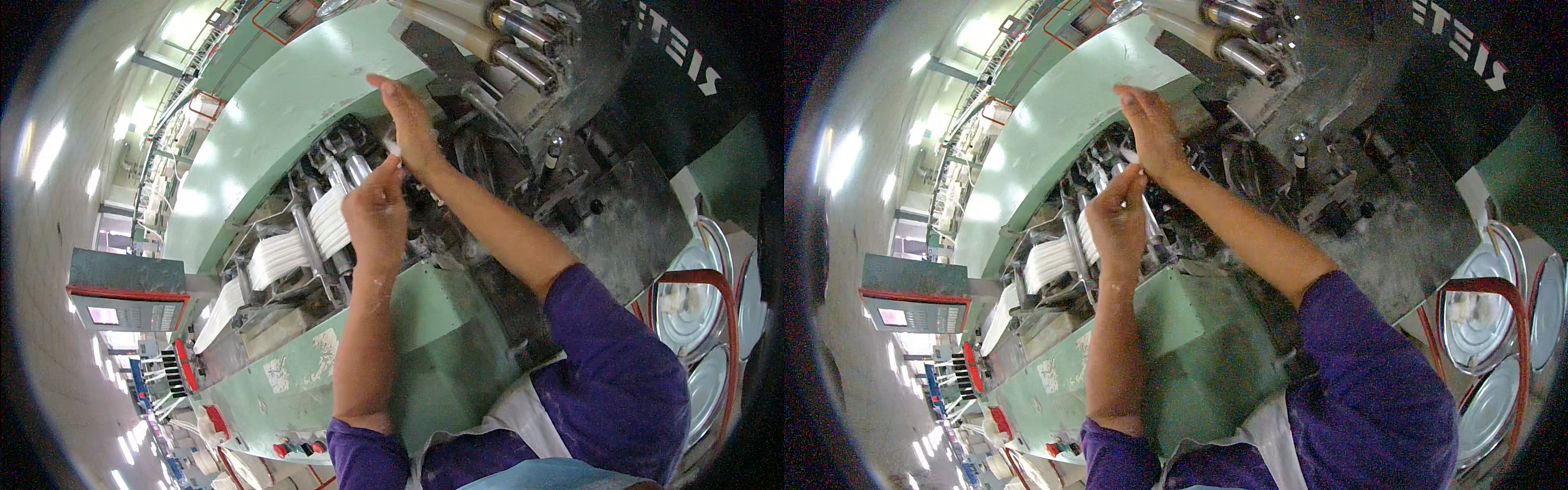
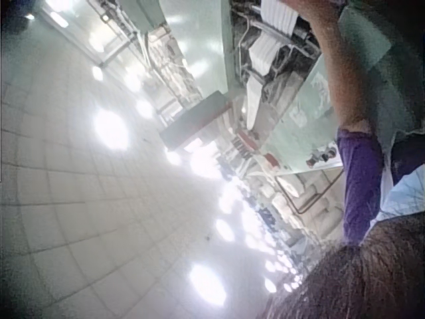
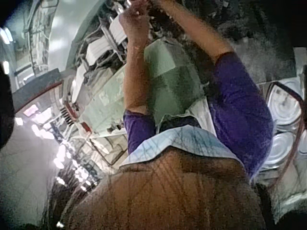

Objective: The person puts on a face mask, then approaches a textile machine and threads white yarn through multiple rollers and guides. The person repeatedly adjusts the yarn path and cleans accumulated lint from the machine components.

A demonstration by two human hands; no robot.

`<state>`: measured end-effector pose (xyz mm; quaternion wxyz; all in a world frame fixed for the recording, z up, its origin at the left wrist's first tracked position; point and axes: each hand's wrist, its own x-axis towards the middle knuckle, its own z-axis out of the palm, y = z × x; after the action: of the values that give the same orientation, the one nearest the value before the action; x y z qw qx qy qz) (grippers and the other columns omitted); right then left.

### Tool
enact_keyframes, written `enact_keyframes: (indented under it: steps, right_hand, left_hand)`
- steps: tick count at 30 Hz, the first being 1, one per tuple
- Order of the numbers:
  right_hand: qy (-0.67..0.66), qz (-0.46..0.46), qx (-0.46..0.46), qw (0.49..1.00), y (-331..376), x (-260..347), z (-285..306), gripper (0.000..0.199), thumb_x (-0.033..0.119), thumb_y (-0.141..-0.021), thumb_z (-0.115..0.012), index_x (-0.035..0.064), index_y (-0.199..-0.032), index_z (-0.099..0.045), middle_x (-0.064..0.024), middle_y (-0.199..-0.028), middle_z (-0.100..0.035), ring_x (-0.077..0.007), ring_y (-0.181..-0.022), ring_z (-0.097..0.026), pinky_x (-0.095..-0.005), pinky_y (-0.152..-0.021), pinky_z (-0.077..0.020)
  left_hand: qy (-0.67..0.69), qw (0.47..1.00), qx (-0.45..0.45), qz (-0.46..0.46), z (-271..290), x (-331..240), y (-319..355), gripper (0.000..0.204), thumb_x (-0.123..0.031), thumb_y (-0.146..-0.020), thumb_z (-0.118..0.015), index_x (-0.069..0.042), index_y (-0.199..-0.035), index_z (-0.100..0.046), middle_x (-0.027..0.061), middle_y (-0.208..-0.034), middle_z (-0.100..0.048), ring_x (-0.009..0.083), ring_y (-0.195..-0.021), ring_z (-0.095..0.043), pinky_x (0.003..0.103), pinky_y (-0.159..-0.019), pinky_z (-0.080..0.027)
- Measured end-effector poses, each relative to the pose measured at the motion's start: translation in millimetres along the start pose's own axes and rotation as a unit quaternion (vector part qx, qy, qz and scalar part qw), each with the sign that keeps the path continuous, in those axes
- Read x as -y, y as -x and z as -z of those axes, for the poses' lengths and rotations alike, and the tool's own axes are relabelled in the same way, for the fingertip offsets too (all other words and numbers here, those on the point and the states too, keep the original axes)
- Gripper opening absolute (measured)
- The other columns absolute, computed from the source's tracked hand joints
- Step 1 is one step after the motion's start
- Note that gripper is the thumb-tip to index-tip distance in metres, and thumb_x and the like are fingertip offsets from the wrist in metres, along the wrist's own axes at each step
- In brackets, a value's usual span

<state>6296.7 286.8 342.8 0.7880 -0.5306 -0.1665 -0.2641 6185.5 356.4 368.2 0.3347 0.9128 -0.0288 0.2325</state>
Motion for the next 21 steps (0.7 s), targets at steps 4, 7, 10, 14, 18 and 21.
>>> enact_keyframes:
  steps: [4,7,10,14,18,21]
  right_hand:
    - [0.0,-0.138,0.067,0.988,7,-28,53,0.053,0.045,-0.093,-0.044,0.0023,-0.124,-0.052,-0.0122,-0.127,-0.051,-0.0236,-0.12,-0.044,-0.0337,-0.104,-0.0281]
    - [0.008,-0.26,-0.049,0.964,39,-46,85,0.06,0.047,-0.088,-0.053,0.0031,-0.127,-0.049,-0.0122,-0.131,-0.048,-0.0232,-0.121,-0.044,-0.0348,-0.102,-0.0301]
    - [0.014,-0.346,-0.031,0.937,82,-49,104,0.061,0.047,-0.087,-0.055,0.0027,-0.127,-0.048,-0.0123,-0.129,-0.048,-0.0225,-0.12,-0.044,-0.035,-0.101,-0.0322]
    - [-0.1,-0.453,-0.028,0.885,117,-52,95,0.043,0.037,-0.088,-0.057,0.0018,-0.114,-0.056,-0.0089,-0.108,-0.061,-0.0191,-0.104,-0.054,-0.0305,-0.092,-0.0381]
    - [0.061,-0.373,0.003,0.926,117,-43,88,0.04,0.034,-0.09,-0.054,-0.0001,-0.109,-0.057,-0.0112,-0.097,-0.064,-0.0227,-0.09,-0.06,-0.0341,-0.079,-0.0452]
    - [0.191,-0.26,0.177,0.93,113,-24,68,0.046,0.032,-0.087,-0.053,0.0012,-0.121,-0.051,-0.019,-0.11,-0.06,-0.033,-0.101,-0.057,-0.0393,-0.088,-0.0433]
  left_hand:
    - [0.137,0.985,-0.103,-0.017,13,23,-16,0.021,-0.005,-0.084,-0.065,0.003,-0.103,-0.065,0.0125,-0.093,-0.069,0.0142,-0.086,-0.064,0.026,-0.079,-0.05]
    - [0.273,0.951,-0.145,-0.016,30,41,-28,0.028,0.002,-0.083,-0.062,0.002,-0.111,-0.06,0.0156,-0.097,-0.067,0.0195,-0.089,-0.066,0.029,-0.079,-0.052]
    - [0.309,0.932,-0.188,0.042,42,52,-33,0.034,0.004,-0.081,-0.064,0.005,-0.114,-0.057,0.019,-0.098,-0.066,0.0199,-0.09,-0.065,0.028,-0.081,-0.052]
    - [0.319,0.922,-0.194,0.101,51,55,-32,0.043,-0.003,-0.081,-0.068,0.006,-0.119,-0.051,0.0167,-0.105,-0.064,0.0185,-0.094,-0.063,0.024,-0.077,-0.049]
    - [0.334,0.912,-0.203,0.123,61,55,-35,0.041,-0.007,-0.082,-0.067,0.001,-0.119,-0.05,0.0137,-0.103,-0.065,0.0176,-0.096,-0.062,0.023,-0.076,-0.048]
    - [0.33,0.909,-0.224,0.123,66,58,-35,0.034,-0.004,-0.082,-0.067,0.0,-0.112,-0.053,0.0131,-0.098,-0.066,0.0164,-0.092,-0.064,0.023,-0.076,-0.047]
